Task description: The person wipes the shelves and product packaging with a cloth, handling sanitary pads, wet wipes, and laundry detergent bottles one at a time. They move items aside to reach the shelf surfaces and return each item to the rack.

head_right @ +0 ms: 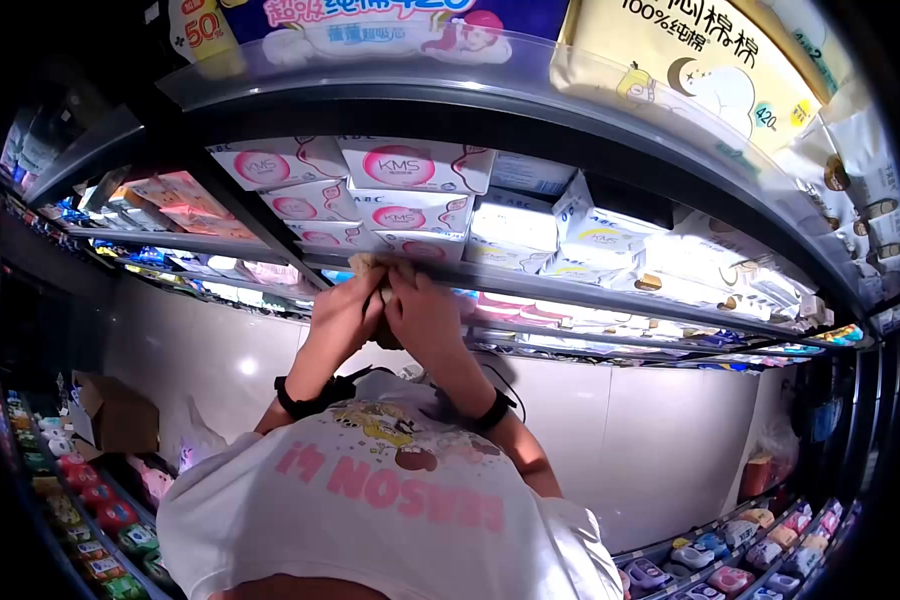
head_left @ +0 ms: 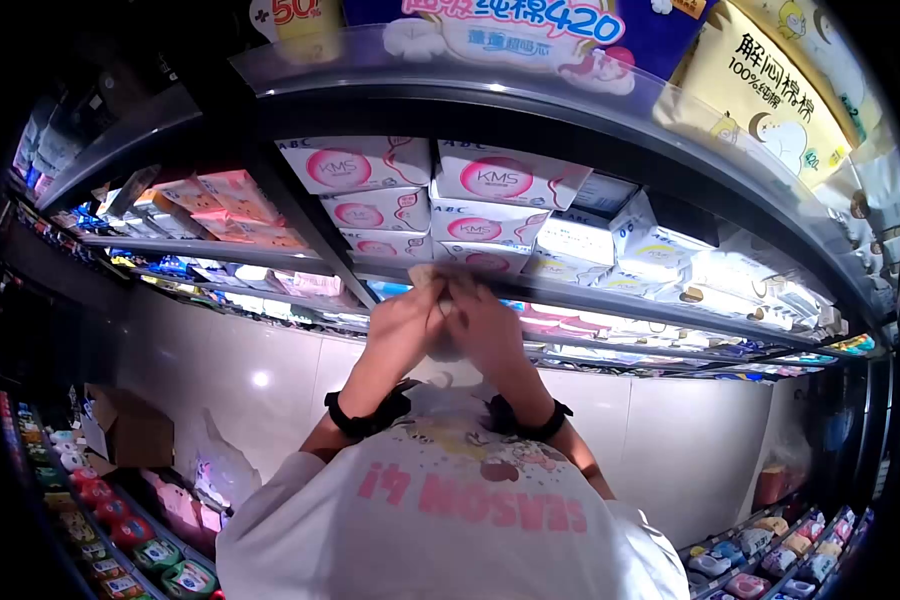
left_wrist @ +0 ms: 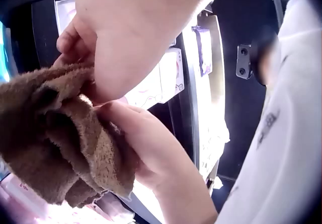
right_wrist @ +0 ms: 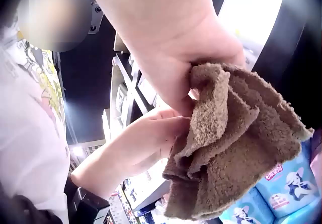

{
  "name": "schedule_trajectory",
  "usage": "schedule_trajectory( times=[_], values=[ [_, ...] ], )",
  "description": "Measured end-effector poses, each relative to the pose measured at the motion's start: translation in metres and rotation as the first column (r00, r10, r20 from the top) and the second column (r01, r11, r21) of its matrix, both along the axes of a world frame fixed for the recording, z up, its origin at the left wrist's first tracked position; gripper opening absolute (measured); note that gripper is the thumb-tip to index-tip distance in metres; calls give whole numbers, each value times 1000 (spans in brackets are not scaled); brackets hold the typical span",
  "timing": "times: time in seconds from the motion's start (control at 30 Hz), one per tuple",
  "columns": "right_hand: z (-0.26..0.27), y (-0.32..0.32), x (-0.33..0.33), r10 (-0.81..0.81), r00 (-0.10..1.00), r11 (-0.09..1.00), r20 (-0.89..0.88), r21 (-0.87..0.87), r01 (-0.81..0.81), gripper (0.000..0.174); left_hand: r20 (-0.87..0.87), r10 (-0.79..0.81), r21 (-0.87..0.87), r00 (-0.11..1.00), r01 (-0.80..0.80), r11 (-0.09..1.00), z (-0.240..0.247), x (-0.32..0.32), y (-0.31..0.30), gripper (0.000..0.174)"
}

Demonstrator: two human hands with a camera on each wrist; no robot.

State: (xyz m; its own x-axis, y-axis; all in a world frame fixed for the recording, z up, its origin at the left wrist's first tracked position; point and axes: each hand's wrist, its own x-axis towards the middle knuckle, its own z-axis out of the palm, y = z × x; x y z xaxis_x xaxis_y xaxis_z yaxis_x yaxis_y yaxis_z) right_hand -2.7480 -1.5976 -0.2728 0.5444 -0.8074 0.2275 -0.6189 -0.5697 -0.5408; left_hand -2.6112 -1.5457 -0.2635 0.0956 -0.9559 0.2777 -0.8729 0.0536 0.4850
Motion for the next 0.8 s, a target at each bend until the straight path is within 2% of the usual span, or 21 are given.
schedule_trajectory(
  times=[0.07, 0.1, 0.17, 0.23, 0.3, 0.37, 0.4, 0.43, 0.5, 0.53, 0.6, 0.63, 0.7, 0.73, 0.77, 0.8],
  values=[
    [-13, 0, 1, -10, 997, 1000, 74, -12, 11, 32, 66, -41, 71, 997, 36, 997, 10, 0, -4, 25],
    [-20, -3, -4, 8, 993, 999, 118, -34, -4, 31, 57, -95, 2, 994, 95, 995, 7, 1, -6, 24],
    [-20, -5, -13, 14, 985, 995, 170, -101, 3, 27, 20, -219, -18, 976, 219, 975, 20, -5, -13, 21],
    [15, 8, -31, -108, 979, 986, 172, -110, 128, 26, -41, -377, -65, 925, 375, 925, 13, -10, -22, 21],
    [40, 9, -59, -38, 900, 943, 435, -283, 177, 35, -35, -482, -214, 876, 464, 860, 61, -27, -21, 31],
    [100, 19, -83, -94, 891, 908, 443, -329, 259, 32, 81, -595, -503, 800, 548, 668, 112, -38, -28, 36],
    [127, 23, -87, -65, 878, 878, 473, -392, 276, 34, 97, -628, -494, 772, 585, 643, 121, -39, -29, 47],
    [150, 24, -89, -31, 865, 840, 502, -456, 294, 35, 109, -592, -500, 798, 559, 662, 135, -45, -28, 50],
    [184, 23, -82, -81, 867, 794, 491, -494, 354, 39, 60, -565, -544, 823, 501, 673, 172, -67, -33, 50],
    [194, 18, -74, -78, 863, 786, 500, -501, 362, 40, 71, -576, -549, 814, 514, 659, 174, -73, -36, 50],
    [203, 9, -55, -211, 886, 779, 414, -477, 408, 39, 246, -319, -508, 915, 403, 761, 179, -78, -42, 47],
    [205, 4, -48, -252, 892, 759, 376, -494, 423, 39, 112, -313, -476, 943, 328, 816, 188, -77, -34, 44],
    [207, 8, -38, -199, 915, 786, 352, -500, 364, 39, 60, -346, -461, 936, 333, 822, 181, -62, -29, 57],
    [211, 10, -33, -140, 932, 823, 334, -484, 297, 40, 89, -312, -464, 946, 317, 827, 178, -53, -27, 56],
    [211, 12, -23, -127, 950, 818, 286, -511, 263, 42, -194, -285, -488, 939, 160, 858, 163, -45, -25, 59],
    [210, 8, -13, -9, 965, 745, 261, -642, 181, 43, -219, -276, -526, 936, 125, 841, 160, -38, -20, 62]
  ],
)
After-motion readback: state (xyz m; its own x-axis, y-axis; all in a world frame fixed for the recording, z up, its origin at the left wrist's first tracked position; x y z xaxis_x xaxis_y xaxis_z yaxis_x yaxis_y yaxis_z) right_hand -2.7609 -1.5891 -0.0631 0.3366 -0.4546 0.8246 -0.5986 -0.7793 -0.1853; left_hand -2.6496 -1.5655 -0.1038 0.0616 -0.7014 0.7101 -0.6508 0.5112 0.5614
